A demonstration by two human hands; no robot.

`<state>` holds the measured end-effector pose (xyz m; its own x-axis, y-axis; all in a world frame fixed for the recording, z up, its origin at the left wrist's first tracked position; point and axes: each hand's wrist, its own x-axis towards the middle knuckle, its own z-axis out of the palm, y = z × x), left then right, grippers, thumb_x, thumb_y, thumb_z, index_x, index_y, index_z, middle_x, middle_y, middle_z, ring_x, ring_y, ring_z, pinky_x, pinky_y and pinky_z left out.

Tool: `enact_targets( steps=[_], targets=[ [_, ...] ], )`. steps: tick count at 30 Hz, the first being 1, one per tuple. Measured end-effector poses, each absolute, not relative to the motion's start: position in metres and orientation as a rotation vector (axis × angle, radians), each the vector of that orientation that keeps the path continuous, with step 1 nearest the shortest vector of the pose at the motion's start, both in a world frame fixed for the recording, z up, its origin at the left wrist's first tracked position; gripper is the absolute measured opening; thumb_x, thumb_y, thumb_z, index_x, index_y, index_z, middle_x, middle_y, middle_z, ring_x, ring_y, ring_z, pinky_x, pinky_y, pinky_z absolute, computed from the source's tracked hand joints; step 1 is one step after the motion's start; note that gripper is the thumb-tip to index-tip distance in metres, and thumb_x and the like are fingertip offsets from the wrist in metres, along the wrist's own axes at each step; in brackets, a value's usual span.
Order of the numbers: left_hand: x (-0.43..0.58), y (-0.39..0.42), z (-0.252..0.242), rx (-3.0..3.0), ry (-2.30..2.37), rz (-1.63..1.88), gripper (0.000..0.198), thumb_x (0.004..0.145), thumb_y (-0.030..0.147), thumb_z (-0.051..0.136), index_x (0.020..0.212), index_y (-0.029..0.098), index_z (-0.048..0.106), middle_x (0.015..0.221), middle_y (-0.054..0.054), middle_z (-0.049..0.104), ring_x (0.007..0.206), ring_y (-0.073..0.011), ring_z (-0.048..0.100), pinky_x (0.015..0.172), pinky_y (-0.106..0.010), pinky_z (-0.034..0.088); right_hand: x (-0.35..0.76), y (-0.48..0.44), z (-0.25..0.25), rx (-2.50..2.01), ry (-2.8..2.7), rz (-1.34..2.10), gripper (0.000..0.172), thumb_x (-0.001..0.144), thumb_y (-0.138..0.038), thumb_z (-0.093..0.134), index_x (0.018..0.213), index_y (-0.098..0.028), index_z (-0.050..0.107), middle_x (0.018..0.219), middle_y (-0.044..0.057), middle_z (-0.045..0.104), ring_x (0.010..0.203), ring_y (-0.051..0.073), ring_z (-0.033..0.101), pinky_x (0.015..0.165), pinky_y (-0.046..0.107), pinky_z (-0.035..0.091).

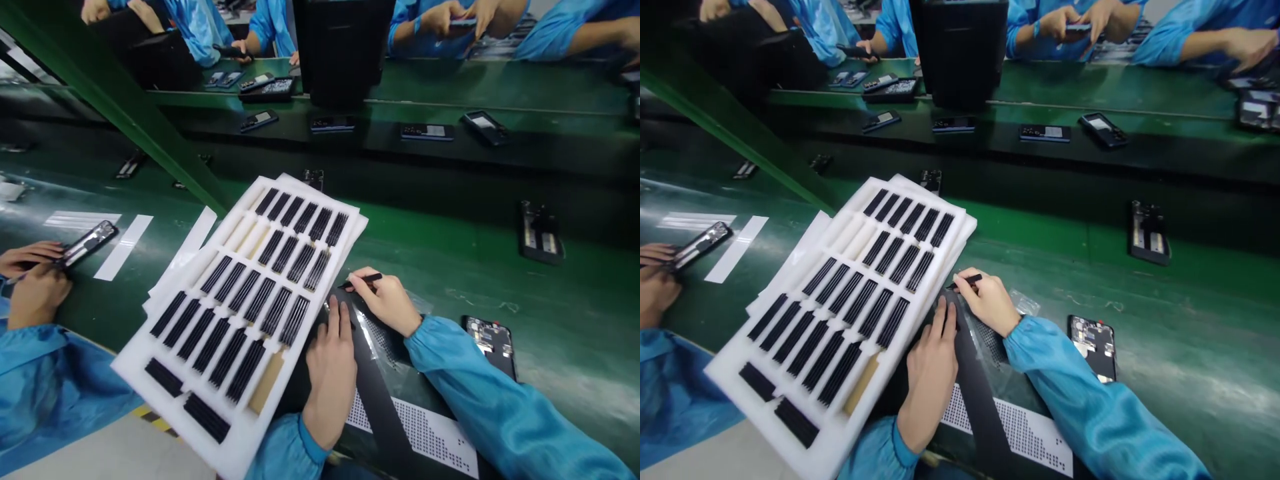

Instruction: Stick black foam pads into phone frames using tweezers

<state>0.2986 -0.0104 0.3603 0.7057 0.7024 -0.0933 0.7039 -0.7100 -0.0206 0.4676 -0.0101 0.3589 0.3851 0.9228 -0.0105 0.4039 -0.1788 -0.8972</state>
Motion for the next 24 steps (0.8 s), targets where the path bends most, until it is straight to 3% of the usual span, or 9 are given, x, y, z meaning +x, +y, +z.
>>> enact_targets(
  steps=[8, 14, 17, 19, 22, 24],
  targets=[
    [0.297, -0.008, 0.362, 2.896, 1.161, -0.135, 0.066, 0.081, -0.003, 0.048, 0.144, 0.014, 0.054, 0.154, -0.012, 0.048, 0.085, -0.0195, 0.072, 0.062, -0.026, 0.062, 0.471, -0.008, 0.348, -1.670, -0.959, 0.906, 0.043, 0.096, -0.058, 0.052, 0.092, -0.018, 0.065, 0.083, 0.008, 0.077, 0.080, 0.023, 0.078, 0.073, 0.032, 0.060],
    [0.298, -0.004, 0.363, 2.825, 1.145, -0.147, 0.067, 0.082, -0.005, 0.046, 0.146, 0.015, 0.051, 0.155, -0.012, 0.045, 0.088, -0.0198, 0.072, 0.063, -0.026, 0.061, 0.467, -0.007, 0.350, -1.692, -0.978, 0.870, 0.043, 0.096, -0.058, 0.054, 0.093, -0.017, 0.068, 0.088, 0.009, 0.077, 0.080, 0.024, 0.077, 0.075, 0.034, 0.060],
    [0.296, 0.001, 0.365, 2.576, 1.173, 0.038, 0.056, 0.088, -0.003, 0.044, 0.139, 0.016, 0.058, 0.150, -0.012, 0.053, 0.100, -0.0244, 0.071, 0.079, -0.034, 0.061, 0.464, -0.016, 0.359, -1.560, -0.824, 0.860, 0.045, 0.094, -0.059, 0.057, 0.095, -0.016, 0.071, 0.091, 0.010, 0.078, 0.078, 0.024, 0.078, 0.074, 0.035, 0.061],
    [0.294, 0.002, 0.371, 2.210, 1.150, 0.286, 0.040, 0.097, 0.009, 0.043, 0.132, 0.018, 0.061, 0.137, -0.013, 0.064, 0.110, -0.0254, 0.067, 0.090, -0.037, 0.057, 0.458, -0.033, 0.372, -1.473, -0.695, 0.814, 0.041, 0.096, -0.055, 0.057, 0.097, -0.017, 0.073, 0.097, 0.011, 0.078, 0.082, 0.024, 0.077, 0.076, 0.035, 0.062],
    [0.291, -0.002, 0.386, 1.444, 0.969, 0.452, 0.030, 0.104, 0.033, 0.042, 0.125, 0.019, 0.059, 0.102, -0.009, 0.072, 0.080, -0.0185, 0.068, 0.068, -0.031, 0.057, 0.443, -0.070, 0.394, -1.496, -0.664, 0.671, 0.029, 0.098, -0.044, 0.058, 0.098, -0.022, 0.077, 0.108, 0.009, 0.077, 0.091, 0.023, 0.076, 0.080, 0.032, 0.062],
    [0.290, -0.008, 0.397, 1.025, 0.802, 0.458, 0.030, 0.102, 0.038, 0.047, 0.123, 0.019, 0.057, 0.090, -0.005, 0.069, 0.059, -0.0127, 0.058, 0.051, -0.026, 0.050, 0.429, -0.091, 0.405, -1.561, -0.702, 0.595, 0.023, 0.099, -0.038, 0.060, 0.098, -0.025, 0.078, 0.104, 0.006, 0.078, 0.093, 0.022, 0.076, 0.080, 0.029, 0.062]
  ],
)
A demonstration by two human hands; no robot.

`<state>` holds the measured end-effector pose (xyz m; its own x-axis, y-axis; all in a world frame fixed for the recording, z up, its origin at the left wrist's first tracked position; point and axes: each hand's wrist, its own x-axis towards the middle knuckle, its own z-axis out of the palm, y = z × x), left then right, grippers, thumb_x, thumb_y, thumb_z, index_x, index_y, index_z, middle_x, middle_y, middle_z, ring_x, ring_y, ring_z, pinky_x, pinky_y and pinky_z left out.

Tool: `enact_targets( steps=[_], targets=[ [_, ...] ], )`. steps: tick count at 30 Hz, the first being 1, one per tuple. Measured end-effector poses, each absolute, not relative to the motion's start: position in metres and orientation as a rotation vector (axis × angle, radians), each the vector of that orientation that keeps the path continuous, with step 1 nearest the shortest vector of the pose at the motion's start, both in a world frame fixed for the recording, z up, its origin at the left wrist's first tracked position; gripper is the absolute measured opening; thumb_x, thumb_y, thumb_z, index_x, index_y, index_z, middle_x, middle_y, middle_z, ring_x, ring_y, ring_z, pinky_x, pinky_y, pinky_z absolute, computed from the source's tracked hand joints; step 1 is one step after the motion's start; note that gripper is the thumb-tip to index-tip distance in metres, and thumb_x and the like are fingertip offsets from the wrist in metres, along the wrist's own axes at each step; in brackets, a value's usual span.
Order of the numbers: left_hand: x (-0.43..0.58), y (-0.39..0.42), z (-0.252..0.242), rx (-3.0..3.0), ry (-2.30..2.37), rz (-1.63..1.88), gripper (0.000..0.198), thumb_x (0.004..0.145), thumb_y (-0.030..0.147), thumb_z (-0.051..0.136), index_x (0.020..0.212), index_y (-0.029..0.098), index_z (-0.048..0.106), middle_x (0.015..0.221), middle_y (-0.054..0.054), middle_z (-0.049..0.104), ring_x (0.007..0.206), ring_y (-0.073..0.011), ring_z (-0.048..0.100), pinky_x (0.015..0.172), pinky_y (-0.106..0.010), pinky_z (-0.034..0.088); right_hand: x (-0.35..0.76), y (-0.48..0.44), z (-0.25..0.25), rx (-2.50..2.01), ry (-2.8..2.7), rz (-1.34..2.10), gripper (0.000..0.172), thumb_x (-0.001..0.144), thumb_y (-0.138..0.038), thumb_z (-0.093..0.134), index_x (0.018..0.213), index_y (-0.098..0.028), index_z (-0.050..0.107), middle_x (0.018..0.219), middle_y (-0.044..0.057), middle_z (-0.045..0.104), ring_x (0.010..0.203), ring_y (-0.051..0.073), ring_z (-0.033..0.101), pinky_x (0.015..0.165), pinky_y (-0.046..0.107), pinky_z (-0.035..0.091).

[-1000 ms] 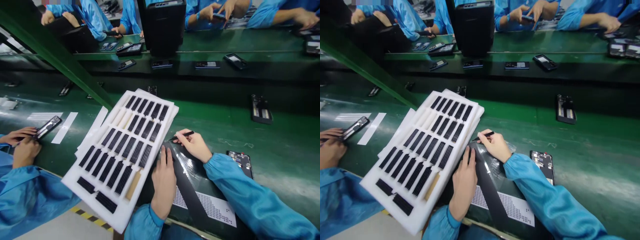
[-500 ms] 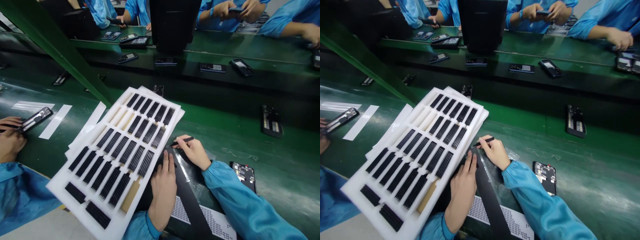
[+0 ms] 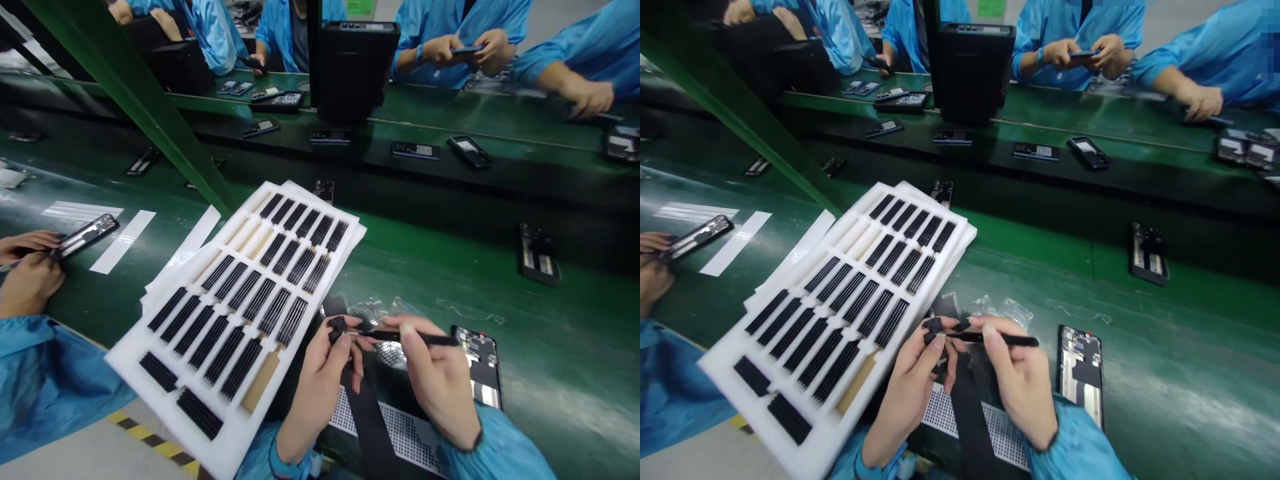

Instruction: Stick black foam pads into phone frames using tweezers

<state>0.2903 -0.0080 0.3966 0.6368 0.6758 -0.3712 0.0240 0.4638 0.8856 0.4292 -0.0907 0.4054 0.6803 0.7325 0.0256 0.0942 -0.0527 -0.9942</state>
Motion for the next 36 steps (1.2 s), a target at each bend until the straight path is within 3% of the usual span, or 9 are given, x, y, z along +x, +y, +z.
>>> enact_targets(
  steps=[5, 11, 15, 27, 31, 34, 36],
  targets=[
    [0.294, -0.021, 0.413, 0.698, 0.606, 0.487, 0.027, 0.098, 0.032, 0.058, 0.119, 0.017, 0.056, 0.083, -0.002, 0.063, 0.058, -0.0093, 0.054, 0.049, -0.023, 0.045, 0.405, -0.112, 0.412, -1.560, -0.639, 0.557, 0.022, 0.101, -0.034, 0.057, 0.103, -0.027, 0.078, 0.102, 0.006, 0.079, 0.100, 0.022, 0.075, 0.088, 0.030, 0.062],
    [0.292, -0.025, 0.411, 0.763, 0.615, 0.455, 0.029, 0.098, 0.032, 0.059, 0.123, 0.017, 0.056, 0.082, -0.001, 0.062, 0.060, -0.0094, 0.056, 0.054, -0.024, 0.048, 0.402, -0.114, 0.417, -1.495, -0.577, 0.548, 0.021, 0.099, -0.035, 0.060, 0.099, -0.024, 0.078, 0.100, 0.008, 0.079, 0.086, 0.023, 0.078, 0.074, 0.030, 0.067],
    [0.290, -0.027, 0.413, 0.802, 0.608, 0.453, 0.029, 0.099, 0.033, 0.059, 0.122, 0.017, 0.057, 0.081, -0.001, 0.062, 0.059, -0.0094, 0.057, 0.054, -0.024, 0.048, 0.403, -0.114, 0.420, -1.483, -0.576, 0.547, 0.021, 0.099, -0.035, 0.060, 0.099, -0.023, 0.078, 0.098, 0.008, 0.079, 0.084, 0.023, 0.079, 0.074, 0.031, 0.067],
    [0.303, -0.028, 0.417, 0.587, 0.735, 0.519, 0.027, 0.094, 0.038, 0.059, 0.104, 0.013, 0.065, 0.070, -0.002, 0.060, 0.055, -0.0107, 0.052, 0.050, -0.023, 0.041, 0.404, -0.116, 0.413, -1.652, -0.775, 0.384, 0.019, 0.099, -0.030, 0.059, 0.103, -0.025, 0.077, 0.101, 0.007, 0.079, 0.093, 0.023, 0.077, 0.079, 0.031, 0.065],
    [0.303, -0.026, 0.404, 0.758, 0.925, 0.699, 0.024, 0.099, 0.037, 0.051, 0.109, 0.018, 0.061, 0.074, 0.000, 0.059, 0.053, -0.0099, 0.048, 0.046, -0.022, 0.039, 0.432, -0.110, 0.403, -1.707, -0.632, 0.363, 0.029, 0.098, -0.044, 0.058, 0.094, -0.021, 0.075, 0.088, 0.009, 0.079, 0.075, 0.023, 0.077, 0.063, 0.032, 0.064],
    [0.300, -0.020, 0.389, 1.443, 1.014, 0.733, 0.026, 0.102, 0.026, 0.043, 0.121, 0.021, 0.060, 0.093, -0.005, 0.068, 0.073, -0.0149, 0.061, 0.065, -0.027, 0.053, 0.461, -0.101, 0.382, -1.681, -0.498, 0.527, 0.039, 0.094, -0.056, 0.060, 0.091, -0.019, 0.071, 0.079, 0.010, 0.078, 0.063, 0.023, 0.074, 0.047, 0.031, 0.059],
    [0.301, -0.016, 0.379, 2.032, 0.975, 0.614, 0.040, 0.097, 0.009, 0.039, 0.129, 0.020, 0.060, 0.116, -0.010, 0.069, 0.098, -0.0218, 0.064, 0.085, -0.036, 0.055, 0.474, -0.096, 0.366, -1.665, -0.498, 0.635, 0.043, 0.090, -0.060, 0.062, 0.090, -0.018, 0.070, 0.079, 0.010, 0.078, 0.064, 0.024, 0.074, 0.050, 0.032, 0.061]
  ],
)
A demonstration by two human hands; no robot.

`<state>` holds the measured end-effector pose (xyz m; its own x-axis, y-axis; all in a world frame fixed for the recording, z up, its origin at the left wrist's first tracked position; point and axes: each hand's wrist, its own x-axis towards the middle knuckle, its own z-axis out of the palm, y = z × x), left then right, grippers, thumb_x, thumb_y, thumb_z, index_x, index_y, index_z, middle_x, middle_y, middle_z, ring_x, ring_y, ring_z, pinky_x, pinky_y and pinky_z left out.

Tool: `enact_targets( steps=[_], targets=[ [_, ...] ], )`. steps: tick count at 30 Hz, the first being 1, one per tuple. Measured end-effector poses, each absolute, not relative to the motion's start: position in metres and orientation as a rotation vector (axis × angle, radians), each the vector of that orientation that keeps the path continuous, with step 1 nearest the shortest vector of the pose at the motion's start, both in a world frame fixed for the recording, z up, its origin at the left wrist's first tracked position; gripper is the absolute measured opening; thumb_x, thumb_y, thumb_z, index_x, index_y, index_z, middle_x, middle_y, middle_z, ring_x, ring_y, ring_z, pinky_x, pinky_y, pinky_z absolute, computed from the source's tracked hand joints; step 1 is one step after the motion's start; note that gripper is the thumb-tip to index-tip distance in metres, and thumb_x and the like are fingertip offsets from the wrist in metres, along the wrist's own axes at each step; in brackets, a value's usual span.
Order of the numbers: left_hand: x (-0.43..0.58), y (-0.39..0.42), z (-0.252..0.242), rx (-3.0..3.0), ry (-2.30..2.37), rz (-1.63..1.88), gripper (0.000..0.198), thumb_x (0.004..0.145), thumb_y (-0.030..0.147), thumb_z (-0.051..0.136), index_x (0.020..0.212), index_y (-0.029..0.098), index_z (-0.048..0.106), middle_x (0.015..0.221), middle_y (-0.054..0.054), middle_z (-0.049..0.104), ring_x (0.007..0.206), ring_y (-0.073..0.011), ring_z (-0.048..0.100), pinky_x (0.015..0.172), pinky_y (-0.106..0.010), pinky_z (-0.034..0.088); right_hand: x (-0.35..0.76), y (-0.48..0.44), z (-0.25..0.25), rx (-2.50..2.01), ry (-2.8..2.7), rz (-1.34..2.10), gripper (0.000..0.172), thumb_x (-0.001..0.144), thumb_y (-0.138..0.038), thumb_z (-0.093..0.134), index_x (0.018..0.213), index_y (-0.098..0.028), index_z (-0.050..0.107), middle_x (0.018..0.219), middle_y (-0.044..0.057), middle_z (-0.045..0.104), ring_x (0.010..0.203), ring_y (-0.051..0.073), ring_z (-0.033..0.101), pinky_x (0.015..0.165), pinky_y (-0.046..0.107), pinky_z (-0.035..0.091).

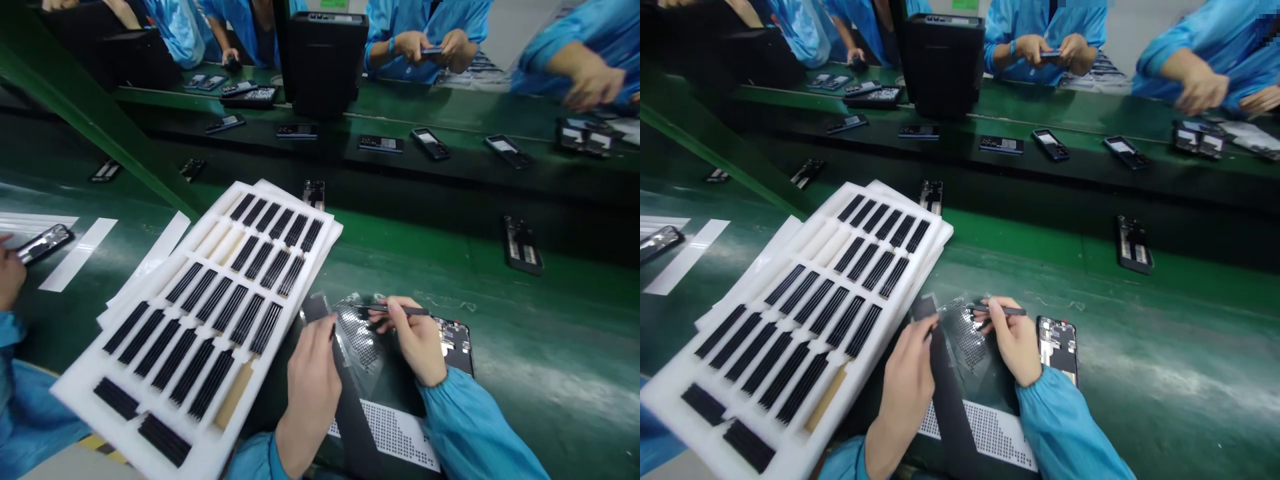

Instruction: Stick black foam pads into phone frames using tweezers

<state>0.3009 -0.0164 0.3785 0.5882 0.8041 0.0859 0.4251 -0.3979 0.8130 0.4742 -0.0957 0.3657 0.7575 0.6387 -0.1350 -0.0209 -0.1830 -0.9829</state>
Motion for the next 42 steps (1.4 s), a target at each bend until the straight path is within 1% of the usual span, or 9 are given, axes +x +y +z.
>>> enact_targets(
  steps=[2, 6, 16, 27, 30, 33, 35, 38, 42],
  targets=[
    [0.306, -0.015, 0.372, 2.507, 0.947, 0.410, 0.059, 0.085, -0.005, 0.039, 0.136, 0.018, 0.058, 0.138, -0.011, 0.062, 0.108, -0.0267, 0.062, 0.091, -0.043, 0.055, 0.480, -0.092, 0.352, -1.663, -0.496, 0.673, 0.044, 0.090, -0.061, 0.062, 0.091, -0.018, 0.069, 0.081, 0.010, 0.078, 0.067, 0.024, 0.074, 0.056, 0.034, 0.063],
    [0.321, -0.014, 0.368, 2.916, 0.949, -0.016, 0.074, 0.076, -0.010, 0.044, 0.144, 0.018, 0.054, 0.157, -0.007, 0.045, 0.097, -0.0250, 0.063, 0.079, -0.041, 0.060, 0.480, -0.086, 0.338, -1.617, -0.499, 0.709, 0.040, 0.092, -0.058, 0.061, 0.095, -0.019, 0.068, 0.082, 0.009, 0.078, 0.069, 0.024, 0.075, 0.066, 0.037, 0.065],
    [0.332, -0.011, 0.363, 3.023, 0.895, -0.206, 0.073, 0.077, -0.008, 0.049, 0.145, 0.018, 0.053, 0.155, -0.006, 0.047, 0.091, -0.0247, 0.062, 0.074, -0.041, 0.061, 0.474, -0.086, 0.333, -1.737, -0.630, 0.670, 0.030, 0.098, -0.047, 0.058, 0.097, -0.019, 0.071, 0.095, 0.009, 0.078, 0.074, 0.021, 0.076, 0.073, 0.033, 0.063],
    [0.332, -0.005, 0.363, 3.001, 0.825, -0.150, 0.075, 0.073, -0.009, 0.046, 0.144, 0.013, 0.054, 0.149, -0.009, 0.055, 0.090, -0.0254, 0.063, 0.071, -0.040, 0.059, 0.475, -0.084, 0.335, -1.750, -0.657, 0.666, 0.034, 0.098, -0.049, 0.057, 0.098, -0.019, 0.072, 0.095, 0.010, 0.078, 0.075, 0.021, 0.075, 0.075, 0.034, 0.063],
    [0.329, -0.003, 0.363, 2.805, 0.857, -0.075, 0.076, 0.074, -0.010, 0.043, 0.144, 0.017, 0.053, 0.151, -0.008, 0.053, 0.097, -0.0269, 0.063, 0.077, -0.042, 0.058, 0.476, -0.081, 0.336, -1.717, -0.639, 0.673, 0.034, 0.097, -0.049, 0.058, 0.099, -0.018, 0.073, 0.094, 0.010, 0.078, 0.076, 0.022, 0.075, 0.076, 0.035, 0.063],
    [0.324, -0.003, 0.368, 2.323, 0.951, 0.258, 0.061, 0.087, -0.002, 0.039, 0.142, 0.019, 0.054, 0.144, -0.010, 0.060, 0.106, -0.0266, 0.063, 0.090, -0.043, 0.053, 0.476, -0.084, 0.342, -1.605, -0.542, 0.708, 0.035, 0.097, -0.050, 0.059, 0.099, -0.018, 0.072, 0.086, 0.010, 0.079, 0.075, 0.023, 0.076, 0.075, 0.037, 0.064],
    [0.319, -0.004, 0.377, 1.812, 1.019, 0.399, 0.041, 0.099, 0.015, 0.040, 0.137, 0.021, 0.055, 0.124, -0.011, 0.069, 0.089, -0.0213, 0.065, 0.081, -0.037, 0.054, 0.473, -0.092, 0.352, -1.510, -0.489, 0.740, 0.034, 0.097, -0.049, 0.058, 0.098, -0.018, 0.072, 0.088, 0.010, 0.078, 0.076, 0.024, 0.076, 0.073, 0.038, 0.065],
    [0.312, -0.008, 0.397, 1.085, 0.918, 0.351, 0.031, 0.100, 0.038, 0.050, 0.125, 0.020, 0.057, 0.092, -0.005, 0.067, 0.059, -0.0124, 0.053, 0.052, -0.026, 0.047, 0.465, -0.107, 0.377, -1.454, -0.519, 0.765, 0.029, 0.098, -0.045, 0.059, 0.098, -0.021, 0.074, 0.101, 0.010, 0.077, 0.081, 0.023, 0.077, 0.075, 0.036, 0.065],
    [0.304, -0.016, 0.419, 0.704, 0.705, 0.295, 0.032, 0.094, 0.037, 0.062, 0.118, 0.016, 0.059, 0.084, -0.004, 0.063, 0.060, -0.0104, 0.049, 0.044, -0.020, 0.040, 0.454, -0.121, 0.409, -1.583, -0.753, 0.668, 0.026, 0.097, -0.041, 0.061, 0.094, -0.022, 0.078, 0.096, 0.008, 0.078, 0.090, 0.022, 0.076, 0.083, 0.031, 0.063]
  ],
)
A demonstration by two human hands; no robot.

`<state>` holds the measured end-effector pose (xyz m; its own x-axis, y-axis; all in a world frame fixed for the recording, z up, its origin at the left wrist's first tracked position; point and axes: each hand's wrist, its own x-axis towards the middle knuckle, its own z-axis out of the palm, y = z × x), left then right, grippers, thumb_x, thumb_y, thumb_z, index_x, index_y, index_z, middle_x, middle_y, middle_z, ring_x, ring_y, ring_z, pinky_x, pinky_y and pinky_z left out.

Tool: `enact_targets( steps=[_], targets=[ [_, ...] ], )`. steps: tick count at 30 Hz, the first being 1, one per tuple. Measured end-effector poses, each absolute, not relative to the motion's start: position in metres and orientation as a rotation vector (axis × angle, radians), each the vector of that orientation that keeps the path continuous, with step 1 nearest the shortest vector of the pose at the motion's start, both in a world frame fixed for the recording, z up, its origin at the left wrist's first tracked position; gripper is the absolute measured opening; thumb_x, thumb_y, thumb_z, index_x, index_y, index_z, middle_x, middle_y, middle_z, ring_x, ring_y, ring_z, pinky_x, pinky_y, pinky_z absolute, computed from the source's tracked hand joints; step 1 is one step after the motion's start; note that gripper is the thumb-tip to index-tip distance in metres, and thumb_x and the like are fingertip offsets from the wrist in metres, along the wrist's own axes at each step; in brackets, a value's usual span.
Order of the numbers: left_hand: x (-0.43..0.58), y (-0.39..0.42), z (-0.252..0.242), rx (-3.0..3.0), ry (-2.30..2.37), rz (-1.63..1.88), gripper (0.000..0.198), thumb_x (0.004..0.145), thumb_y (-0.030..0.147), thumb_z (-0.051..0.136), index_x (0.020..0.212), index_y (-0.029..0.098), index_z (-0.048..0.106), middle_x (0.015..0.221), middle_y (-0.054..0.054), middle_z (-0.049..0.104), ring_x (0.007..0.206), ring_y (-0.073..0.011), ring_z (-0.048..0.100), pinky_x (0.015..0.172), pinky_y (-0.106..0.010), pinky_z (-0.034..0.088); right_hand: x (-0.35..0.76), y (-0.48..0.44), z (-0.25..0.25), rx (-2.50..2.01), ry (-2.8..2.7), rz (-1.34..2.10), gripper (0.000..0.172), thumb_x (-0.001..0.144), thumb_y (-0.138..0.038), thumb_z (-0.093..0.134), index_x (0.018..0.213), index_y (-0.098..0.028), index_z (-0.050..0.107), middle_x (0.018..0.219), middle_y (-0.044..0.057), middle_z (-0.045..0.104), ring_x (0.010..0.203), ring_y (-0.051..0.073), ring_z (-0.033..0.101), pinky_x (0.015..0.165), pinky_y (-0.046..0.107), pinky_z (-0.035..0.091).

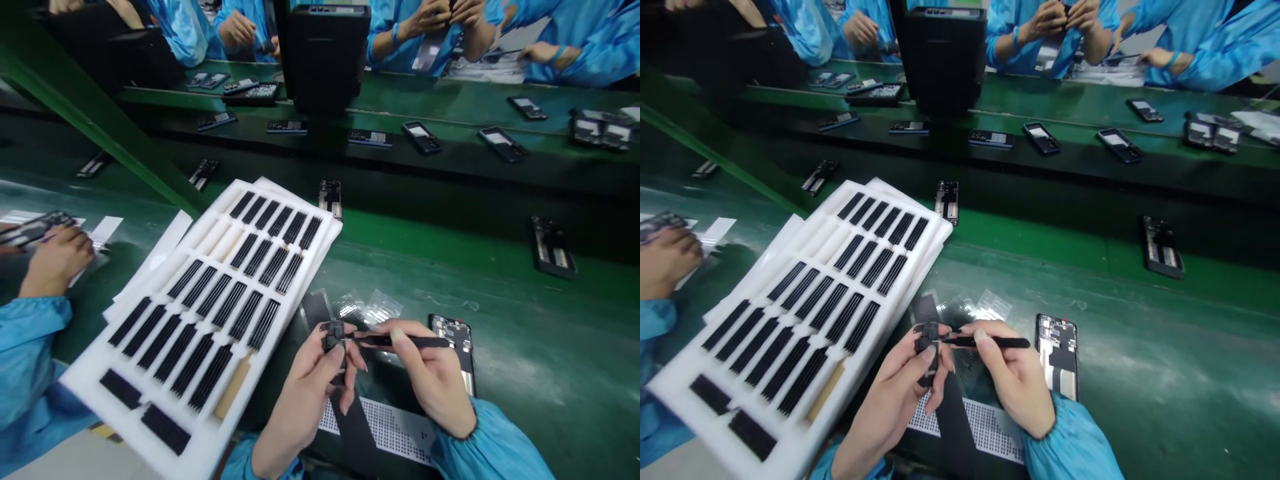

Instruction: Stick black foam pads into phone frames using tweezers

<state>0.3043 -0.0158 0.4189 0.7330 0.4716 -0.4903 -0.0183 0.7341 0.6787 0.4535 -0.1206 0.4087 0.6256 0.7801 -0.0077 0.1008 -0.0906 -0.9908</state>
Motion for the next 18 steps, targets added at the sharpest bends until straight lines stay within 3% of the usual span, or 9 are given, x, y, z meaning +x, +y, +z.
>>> enact_targets(
  steps=[11, 18],
  targets=[
    [0.286, -0.030, 0.435, 0.788, 0.573, 0.245, 0.025, 0.099, 0.031, 0.057, 0.120, 0.018, 0.059, 0.081, -0.002, 0.064, 0.052, -0.0062, 0.049, 0.046, -0.018, 0.036, 0.438, -0.133, 0.432, -1.595, -0.938, 0.611, 0.027, 0.099, -0.037, 0.057, 0.092, -0.023, 0.078, 0.088, 0.006, 0.078, 0.083, 0.020, 0.075, 0.077, 0.026, 0.062],
    [0.274, -0.039, 0.437, 0.807, 0.545, 0.244, 0.030, 0.100, 0.031, 0.055, 0.126, 0.016, 0.057, 0.084, -0.003, 0.063, 0.055, -0.0066, 0.049, 0.050, -0.020, 0.038, 0.434, -0.144, 0.439, -1.583, -1.115, 0.498, 0.020, 0.099, -0.026, 0.057, 0.103, -0.024, 0.077, 0.095, 0.005, 0.079, 0.085, 0.019, 0.076, 0.077, 0.025, 0.062]
  ],
)
